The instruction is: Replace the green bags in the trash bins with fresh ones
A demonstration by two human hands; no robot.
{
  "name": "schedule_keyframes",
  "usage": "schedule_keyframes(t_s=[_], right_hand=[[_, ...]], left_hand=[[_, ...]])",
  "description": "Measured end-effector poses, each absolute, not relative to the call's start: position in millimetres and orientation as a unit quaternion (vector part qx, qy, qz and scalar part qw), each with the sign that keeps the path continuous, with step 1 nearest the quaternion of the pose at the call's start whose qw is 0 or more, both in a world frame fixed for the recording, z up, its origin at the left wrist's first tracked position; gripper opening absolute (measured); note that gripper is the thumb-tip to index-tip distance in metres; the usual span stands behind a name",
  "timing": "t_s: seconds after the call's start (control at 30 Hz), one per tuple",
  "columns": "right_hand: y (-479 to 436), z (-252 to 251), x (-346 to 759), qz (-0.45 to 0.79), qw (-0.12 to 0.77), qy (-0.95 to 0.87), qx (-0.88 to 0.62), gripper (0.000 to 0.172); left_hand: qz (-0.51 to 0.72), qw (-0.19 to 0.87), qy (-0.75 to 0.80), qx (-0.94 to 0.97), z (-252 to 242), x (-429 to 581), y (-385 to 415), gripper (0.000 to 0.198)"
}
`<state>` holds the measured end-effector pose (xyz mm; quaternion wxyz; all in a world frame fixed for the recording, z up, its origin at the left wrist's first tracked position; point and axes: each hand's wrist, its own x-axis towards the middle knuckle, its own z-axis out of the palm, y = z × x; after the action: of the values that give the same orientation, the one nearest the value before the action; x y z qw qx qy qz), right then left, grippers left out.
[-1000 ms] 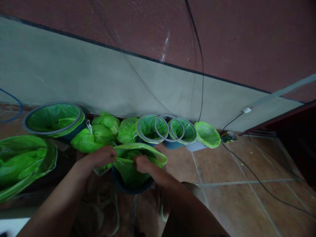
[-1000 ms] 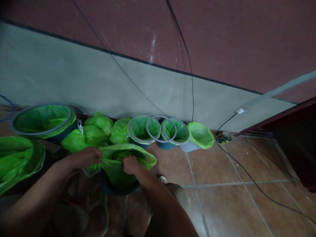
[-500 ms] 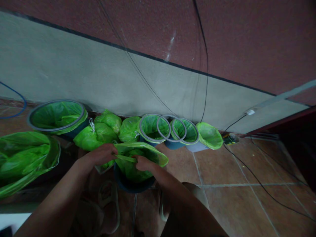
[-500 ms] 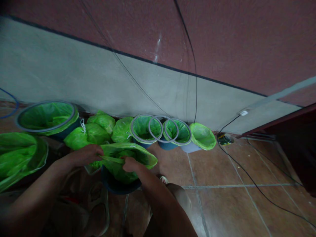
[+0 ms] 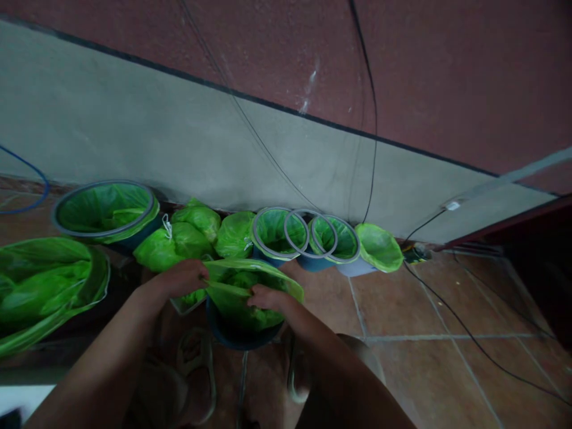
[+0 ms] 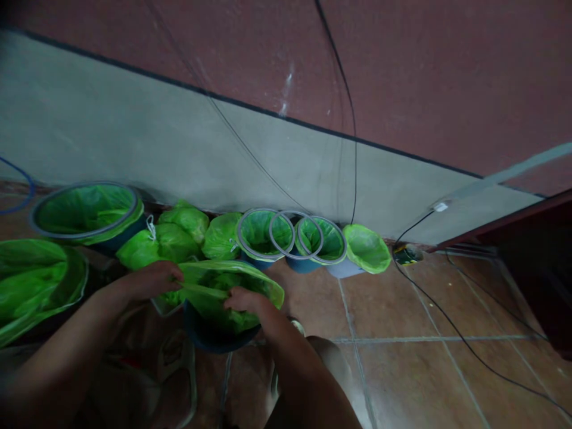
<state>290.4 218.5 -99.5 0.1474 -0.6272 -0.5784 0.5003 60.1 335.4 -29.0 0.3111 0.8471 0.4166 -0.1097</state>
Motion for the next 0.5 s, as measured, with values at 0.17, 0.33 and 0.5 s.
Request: schedule_keyframes(t_s=[0.17,0.33,0.5], right_hand=[[222.4,-97.7,308.4,0.619,0.163,-0.485,-0.596,0.015],[215.1,-99.8,321.5,0.628,0.201,-0.468,-0.588,0.019],[210.5,-97.0,317.8,0.677,0.215,-0.449,-0.542,0.021]], left_hand=[[-0.106,0.290,0.429,0.849,-32.7,58.3,340.1,0.013],[-0.136,0.275,0.412,0.858,-33.1,61.0,344.2,0.018],[-0.110,0.243,0.450,0.852,-30.2,68.8,344.4,0.027]])
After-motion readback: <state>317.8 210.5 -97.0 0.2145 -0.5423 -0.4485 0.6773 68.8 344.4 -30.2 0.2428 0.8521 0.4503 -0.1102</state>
